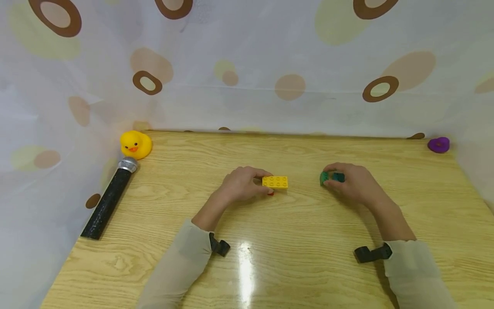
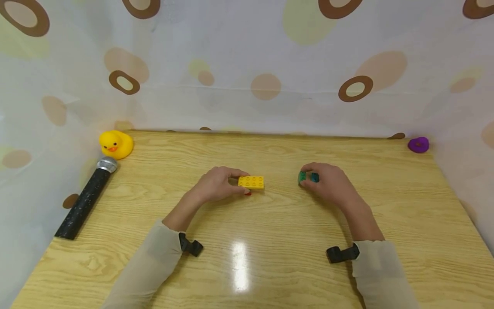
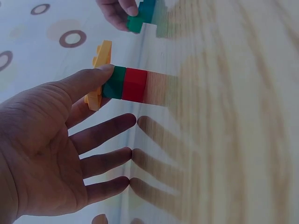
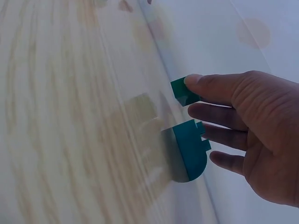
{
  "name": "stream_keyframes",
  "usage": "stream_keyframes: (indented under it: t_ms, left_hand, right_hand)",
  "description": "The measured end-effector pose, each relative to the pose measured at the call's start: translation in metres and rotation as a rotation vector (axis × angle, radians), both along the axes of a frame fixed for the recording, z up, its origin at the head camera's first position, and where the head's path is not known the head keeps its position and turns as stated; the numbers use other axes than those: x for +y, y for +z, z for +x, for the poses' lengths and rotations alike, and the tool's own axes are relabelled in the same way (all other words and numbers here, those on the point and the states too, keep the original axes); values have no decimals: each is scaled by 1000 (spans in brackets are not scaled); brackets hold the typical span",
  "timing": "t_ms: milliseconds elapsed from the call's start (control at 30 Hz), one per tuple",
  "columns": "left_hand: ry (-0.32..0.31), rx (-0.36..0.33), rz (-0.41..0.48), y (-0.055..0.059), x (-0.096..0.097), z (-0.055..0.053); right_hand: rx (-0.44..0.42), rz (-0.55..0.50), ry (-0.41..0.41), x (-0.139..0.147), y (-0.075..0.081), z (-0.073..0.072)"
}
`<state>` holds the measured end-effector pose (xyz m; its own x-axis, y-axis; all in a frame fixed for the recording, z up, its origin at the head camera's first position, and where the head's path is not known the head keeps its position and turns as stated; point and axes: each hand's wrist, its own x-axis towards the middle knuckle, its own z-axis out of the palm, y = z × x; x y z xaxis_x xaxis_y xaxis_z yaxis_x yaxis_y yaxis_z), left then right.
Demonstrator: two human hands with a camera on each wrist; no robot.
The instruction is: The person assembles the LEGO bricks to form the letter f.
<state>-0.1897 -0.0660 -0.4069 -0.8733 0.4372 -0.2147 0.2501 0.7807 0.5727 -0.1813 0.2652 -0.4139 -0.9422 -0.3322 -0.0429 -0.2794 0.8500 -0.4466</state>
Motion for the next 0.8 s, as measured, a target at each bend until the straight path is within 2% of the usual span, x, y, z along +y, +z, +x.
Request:
stream_keyframes:
  t_ms: [233,500,800]
  left_hand:
    - [3,-1,6,0,-1,0]
    - [6,3,1,2,1,0]
    - [11,-8,-4,1,1,0]
  right_hand:
    - [26,-48,-25,-6,10,5]
    - [83,-81,18,-18,24,8]
    - [101,-117,78,-41,34,5]
